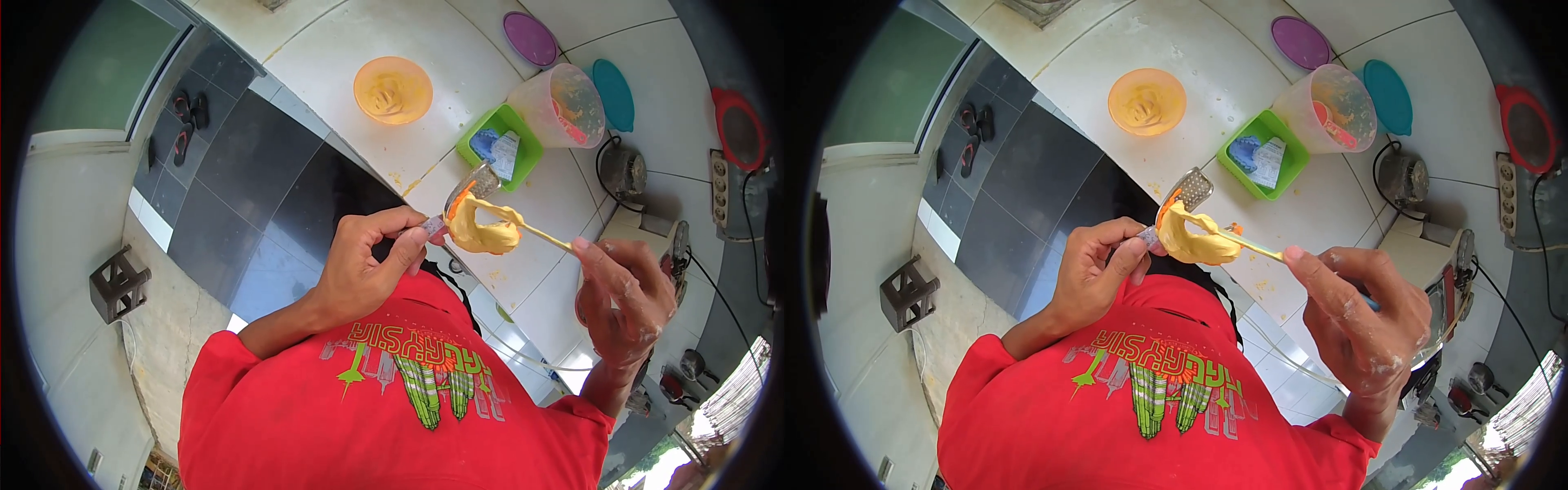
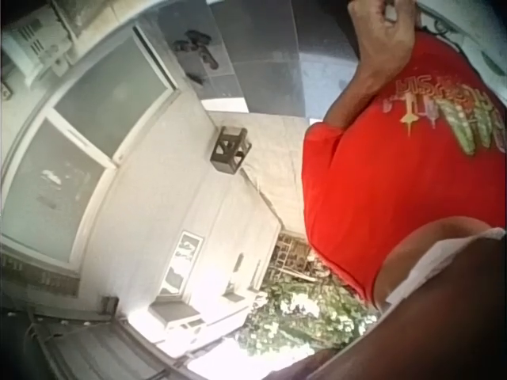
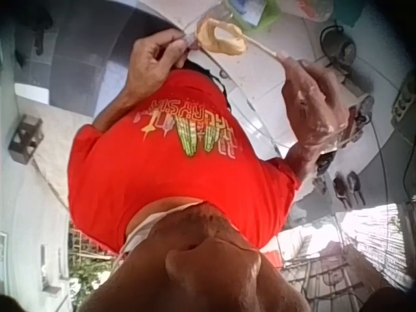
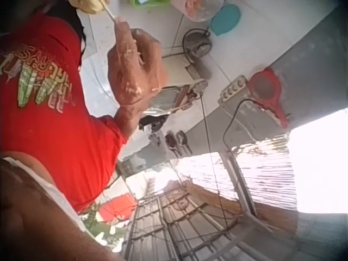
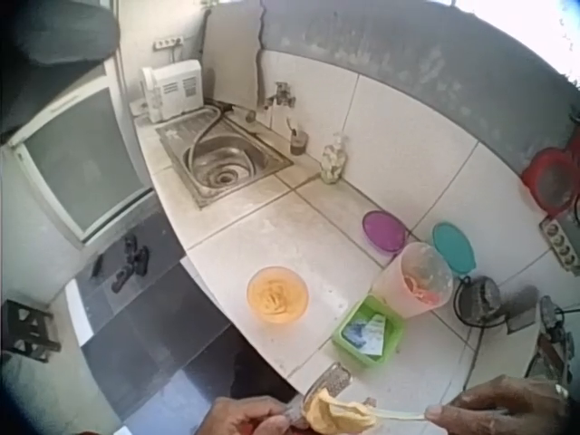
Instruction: Mix dental impression paste and apply it onto a prosthesis framework.
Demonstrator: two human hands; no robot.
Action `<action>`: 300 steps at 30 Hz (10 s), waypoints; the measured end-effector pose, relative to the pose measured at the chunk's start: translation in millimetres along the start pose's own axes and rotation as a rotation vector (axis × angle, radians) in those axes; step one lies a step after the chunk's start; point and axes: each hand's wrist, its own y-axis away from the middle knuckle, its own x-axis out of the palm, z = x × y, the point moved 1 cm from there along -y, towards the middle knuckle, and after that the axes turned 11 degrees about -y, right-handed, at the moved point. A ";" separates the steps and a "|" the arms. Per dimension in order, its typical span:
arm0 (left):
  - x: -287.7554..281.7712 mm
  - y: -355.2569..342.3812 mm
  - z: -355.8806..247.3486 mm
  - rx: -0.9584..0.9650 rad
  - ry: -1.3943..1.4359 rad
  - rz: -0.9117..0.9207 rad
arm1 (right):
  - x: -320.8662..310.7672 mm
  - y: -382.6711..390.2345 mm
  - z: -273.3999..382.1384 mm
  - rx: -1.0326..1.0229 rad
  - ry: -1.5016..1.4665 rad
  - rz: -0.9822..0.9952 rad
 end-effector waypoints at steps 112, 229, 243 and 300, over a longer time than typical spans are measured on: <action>-92.2 -194.7 125.7 -0.652 1.042 0.307 | 164.7 55.4 22.5 1.006 -1.380 -0.696; -32.7 -129.7 -46.3 -0.181 0.924 0.352 | 109.1 -20.4 55.3 0.469 0.170 -0.301; -55.4 -131.0 -44.5 -0.034 0.922 0.416 | 86.2 -35.2 27.8 0.323 0.259 -0.439; -43.6 -126.5 -34.5 -0.032 1.142 0.078 | 179.2 14.5 57.4 0.784 -1.073 -0.805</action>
